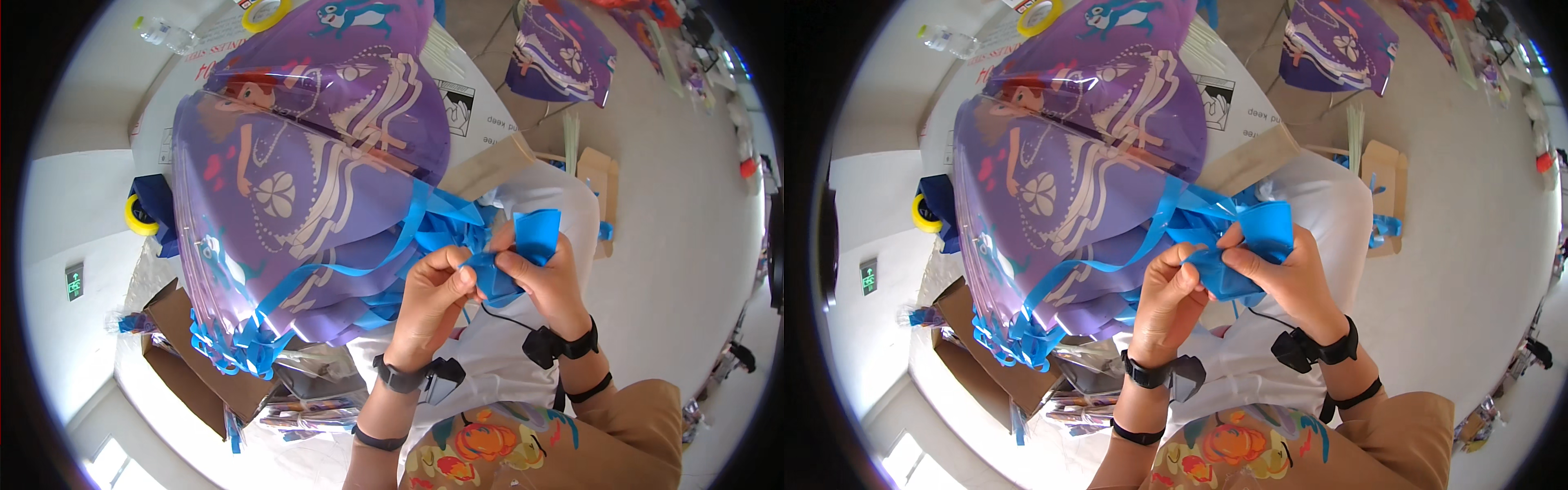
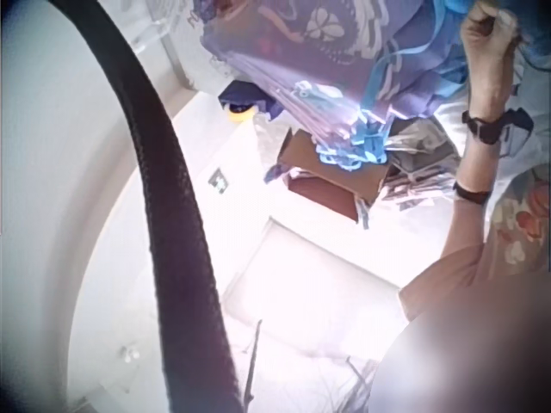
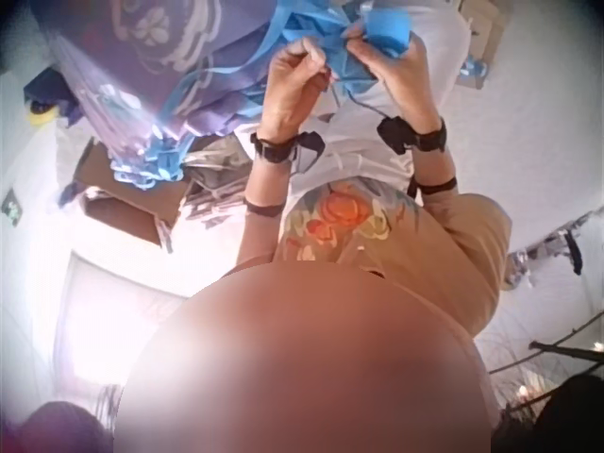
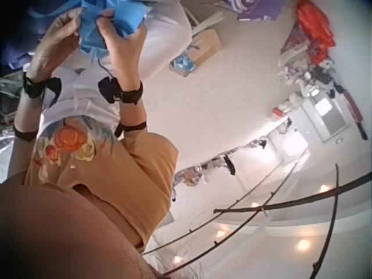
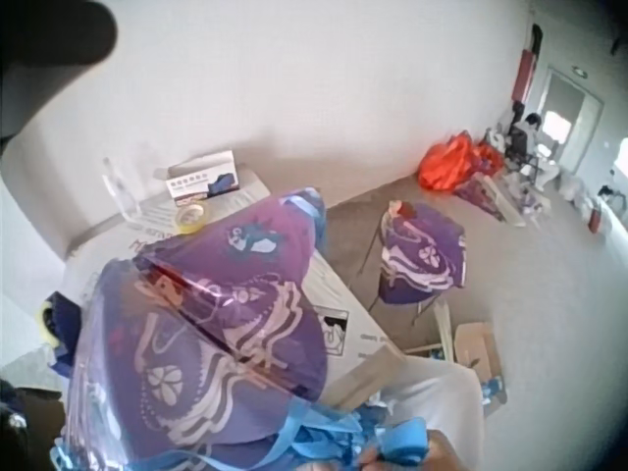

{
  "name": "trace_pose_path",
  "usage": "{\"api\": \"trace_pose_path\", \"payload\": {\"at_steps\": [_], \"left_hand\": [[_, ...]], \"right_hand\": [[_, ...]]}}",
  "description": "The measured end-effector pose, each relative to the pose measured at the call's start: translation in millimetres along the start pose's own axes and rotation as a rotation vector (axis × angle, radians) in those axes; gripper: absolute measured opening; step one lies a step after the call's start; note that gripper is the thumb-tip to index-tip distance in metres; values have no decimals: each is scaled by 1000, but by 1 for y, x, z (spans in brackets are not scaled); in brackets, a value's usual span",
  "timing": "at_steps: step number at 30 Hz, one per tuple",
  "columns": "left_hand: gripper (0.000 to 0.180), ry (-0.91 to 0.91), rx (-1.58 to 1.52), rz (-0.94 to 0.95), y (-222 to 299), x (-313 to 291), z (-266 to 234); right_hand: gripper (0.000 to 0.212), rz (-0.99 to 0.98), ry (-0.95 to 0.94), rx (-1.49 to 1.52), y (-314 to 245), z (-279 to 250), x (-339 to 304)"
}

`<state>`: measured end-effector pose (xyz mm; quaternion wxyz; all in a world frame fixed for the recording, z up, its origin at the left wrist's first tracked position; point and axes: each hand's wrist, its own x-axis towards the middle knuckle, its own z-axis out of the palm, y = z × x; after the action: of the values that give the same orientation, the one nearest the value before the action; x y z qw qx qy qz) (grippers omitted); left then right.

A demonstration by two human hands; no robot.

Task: Fold and organize plastic character kites and their ribbons.

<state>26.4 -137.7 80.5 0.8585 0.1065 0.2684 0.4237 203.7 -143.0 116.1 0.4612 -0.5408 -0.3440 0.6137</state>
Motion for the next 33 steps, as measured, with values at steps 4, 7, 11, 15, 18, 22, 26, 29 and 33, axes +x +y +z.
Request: {"api": "trace_pose_path", "payload": {"at_steps": [4, 7, 11, 15, 18, 22, 26, 29, 33], "left_hand": [[16, 212, 336, 103, -2, 17, 8], [11, 204, 544, 193, -2, 24, 0], [11, 249, 638, 207, -6, 32, -1], [12, 304, 579, 215, -10, 38, -3], [11, 345, 637, 231, -9, 43, 7], [6, 364, 696, 192, -4, 40, 11], [4, 324, 765, 203, -6, 39, 10], [3, 334, 741, 207, -6, 35, 11], [9, 282, 585, 141, -6, 31, 9]], "right_hand": [[17, 90, 106, -79, -1, -8, 14], [16, 60, 113, -157, 8, -13, 25], [15, 28, 129, -208, 20, -19, 34], [15, 33, 168, -190, 25, -20, 36], [16, 39, 177, -153, 25, -23, 33], [21, 29, 158, -164, 21, -21, 28], [26, -40, 115, -142, 21, -19, 26], [25, 57, 91, -229, 22, -23, 19], [22, 89, 150, -116, 20, -23, 15]]}}
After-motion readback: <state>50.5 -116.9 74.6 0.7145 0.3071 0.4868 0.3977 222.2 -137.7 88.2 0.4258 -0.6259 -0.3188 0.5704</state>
